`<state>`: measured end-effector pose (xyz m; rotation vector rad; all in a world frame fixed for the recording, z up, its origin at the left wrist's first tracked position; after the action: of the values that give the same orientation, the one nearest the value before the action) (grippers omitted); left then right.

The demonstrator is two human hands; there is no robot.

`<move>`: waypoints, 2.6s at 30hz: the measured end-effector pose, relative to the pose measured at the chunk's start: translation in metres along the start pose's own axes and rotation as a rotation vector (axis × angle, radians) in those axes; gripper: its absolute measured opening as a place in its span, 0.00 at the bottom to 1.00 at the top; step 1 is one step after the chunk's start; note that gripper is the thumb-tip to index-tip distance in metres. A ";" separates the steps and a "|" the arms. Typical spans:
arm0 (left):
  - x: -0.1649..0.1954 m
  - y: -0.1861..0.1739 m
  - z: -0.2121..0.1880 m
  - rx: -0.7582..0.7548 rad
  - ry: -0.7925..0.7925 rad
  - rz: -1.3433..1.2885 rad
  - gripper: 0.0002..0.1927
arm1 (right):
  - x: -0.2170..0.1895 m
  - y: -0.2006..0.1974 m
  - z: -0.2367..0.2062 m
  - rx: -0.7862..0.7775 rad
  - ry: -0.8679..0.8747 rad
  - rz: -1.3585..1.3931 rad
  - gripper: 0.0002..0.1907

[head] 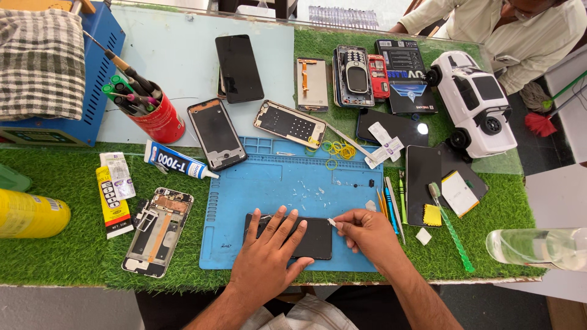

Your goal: The person works on a smartphone with a cracked screen at a repair bench. They tap and swipe on the phone's screen, then use a small blade and a thin metal file-like tool to scrape and pry broken glass fragments from the phone's edge and screen, picking debris off the device by hand.

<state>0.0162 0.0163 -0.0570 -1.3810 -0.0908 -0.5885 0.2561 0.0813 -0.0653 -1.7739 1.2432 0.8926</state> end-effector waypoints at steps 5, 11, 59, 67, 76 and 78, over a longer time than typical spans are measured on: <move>-0.001 0.001 -0.001 0.018 -0.001 0.032 0.34 | 0.002 0.007 -0.001 0.014 0.018 0.158 0.07; -0.001 0.004 -0.002 0.000 -0.009 0.018 0.35 | 0.006 0.008 -0.006 0.082 0.108 0.347 0.07; 0.002 -0.005 0.000 0.028 -0.034 -0.034 0.36 | 0.018 0.017 -0.022 0.221 -0.105 0.192 0.10; 0.021 0.000 0.026 0.005 -0.080 -0.131 0.25 | 0.017 0.024 -0.021 0.212 -0.109 0.091 0.09; 0.017 0.016 0.045 -0.083 -0.196 -0.297 0.16 | 0.008 0.037 -0.020 0.186 -0.019 0.202 0.07; 0.017 0.016 0.044 -0.098 -0.214 -0.310 0.16 | 0.009 0.041 -0.019 0.203 -0.028 0.200 0.07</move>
<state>0.0498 0.0530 -0.0554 -1.5348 -0.4607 -0.7070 0.2218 0.0517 -0.0724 -1.4922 1.4580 0.8651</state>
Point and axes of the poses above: each hand's wrist, its own z-axis towards the middle knuckle, its own y-axis out of the palm, x = y × z, the point moved 2 cm from there along z, towards the middle knuckle, and after that the axes turned 10 degrees about -y, right-handed, at the moved point
